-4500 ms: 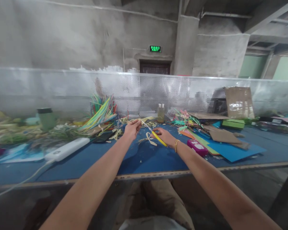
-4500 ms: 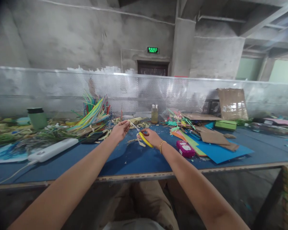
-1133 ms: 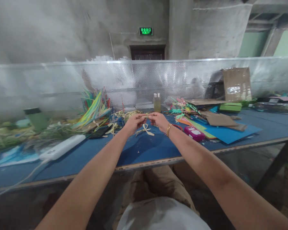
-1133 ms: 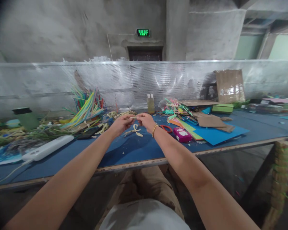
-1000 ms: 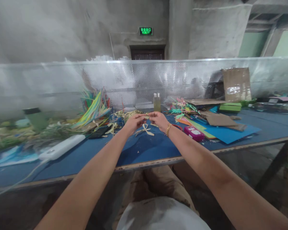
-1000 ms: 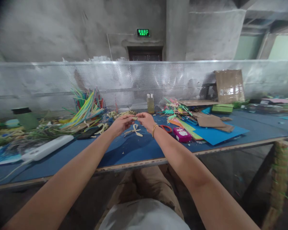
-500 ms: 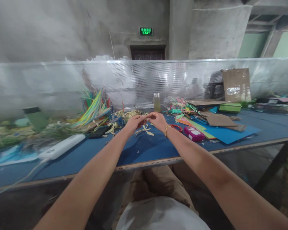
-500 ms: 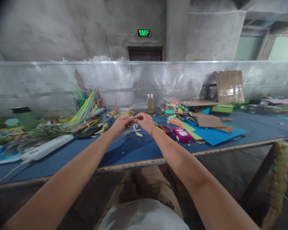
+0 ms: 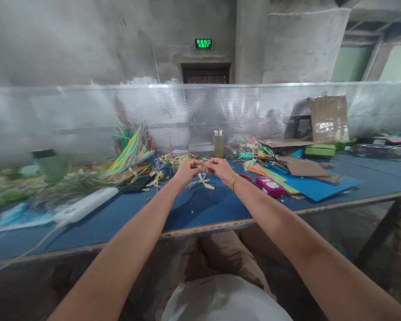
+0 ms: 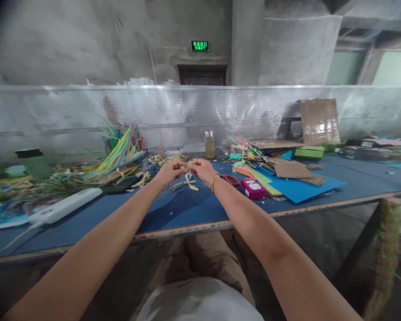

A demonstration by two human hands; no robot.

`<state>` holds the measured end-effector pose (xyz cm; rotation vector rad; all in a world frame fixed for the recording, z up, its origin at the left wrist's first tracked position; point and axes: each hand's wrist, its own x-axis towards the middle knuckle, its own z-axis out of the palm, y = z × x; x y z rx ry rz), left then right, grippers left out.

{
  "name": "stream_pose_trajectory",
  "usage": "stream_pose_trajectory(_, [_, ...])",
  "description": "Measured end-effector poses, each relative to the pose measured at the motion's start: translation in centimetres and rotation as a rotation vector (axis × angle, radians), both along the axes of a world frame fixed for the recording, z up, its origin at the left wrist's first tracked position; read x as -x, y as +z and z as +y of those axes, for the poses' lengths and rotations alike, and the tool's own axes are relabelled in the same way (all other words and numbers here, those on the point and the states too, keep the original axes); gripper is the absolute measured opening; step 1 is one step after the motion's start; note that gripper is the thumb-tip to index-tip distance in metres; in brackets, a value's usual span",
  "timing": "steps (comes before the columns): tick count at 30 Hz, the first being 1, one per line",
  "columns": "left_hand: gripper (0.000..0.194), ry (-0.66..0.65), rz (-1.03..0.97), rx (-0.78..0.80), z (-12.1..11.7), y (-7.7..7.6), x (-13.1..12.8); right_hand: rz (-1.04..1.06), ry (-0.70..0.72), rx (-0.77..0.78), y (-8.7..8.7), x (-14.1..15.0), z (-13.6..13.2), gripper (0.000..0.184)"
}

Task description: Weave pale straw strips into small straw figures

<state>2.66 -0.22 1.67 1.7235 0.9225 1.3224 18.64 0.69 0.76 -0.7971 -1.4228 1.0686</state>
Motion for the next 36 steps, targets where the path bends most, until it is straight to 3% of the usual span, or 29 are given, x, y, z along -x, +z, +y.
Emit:
stream_pose_trajectory(6, [0.032, -0.04, 0.015, -0.024, -0.3, 0.0, 0.1, -0.009, -0.027, -0.058, -0.2, 0.1, 0.2, 0.021])
stream_pose_trajectory(13, [0.046, -0.09, -0.042, -0.002, 0.2, -0.2, 0.1, -0.127, -0.156, -0.177, 0.0, 0.0, 0.3, 0.013])
stream_pose_trajectory(17, [0.056, -0.042, -0.058, 0.007, 0.3, -0.1, 0.1, -0.172, -0.186, -0.219, -0.2, -0.1, 0.7, 0.013])
stream_pose_trajectory(24, [0.048, 0.068, -0.129, 0.072, 0.4, -0.2, 0.3, -0.324, -0.207, -0.481, -0.2, -0.3, 0.4, 0.007])
stream_pose_trajectory(26, [0.043, 0.067, -0.134, 0.085, 0.5, -0.2, 0.4, -0.329, -0.175, -0.462, -0.2, -0.2, 0.2, 0.007])
stream_pose_trajectory(32, [0.04, 0.06, -0.044, 0.059, -0.2, 0.1, 0.0, -0.168, -0.113, -0.111, -0.4, 0.2, 0.2, 0.008])
stream_pose_trajectory(36, [0.032, 0.059, 0.055, 0.11, -0.8, 0.1, -0.4, -0.281, -0.185, -0.248, -0.4, 0.0, 0.3, 0.007])
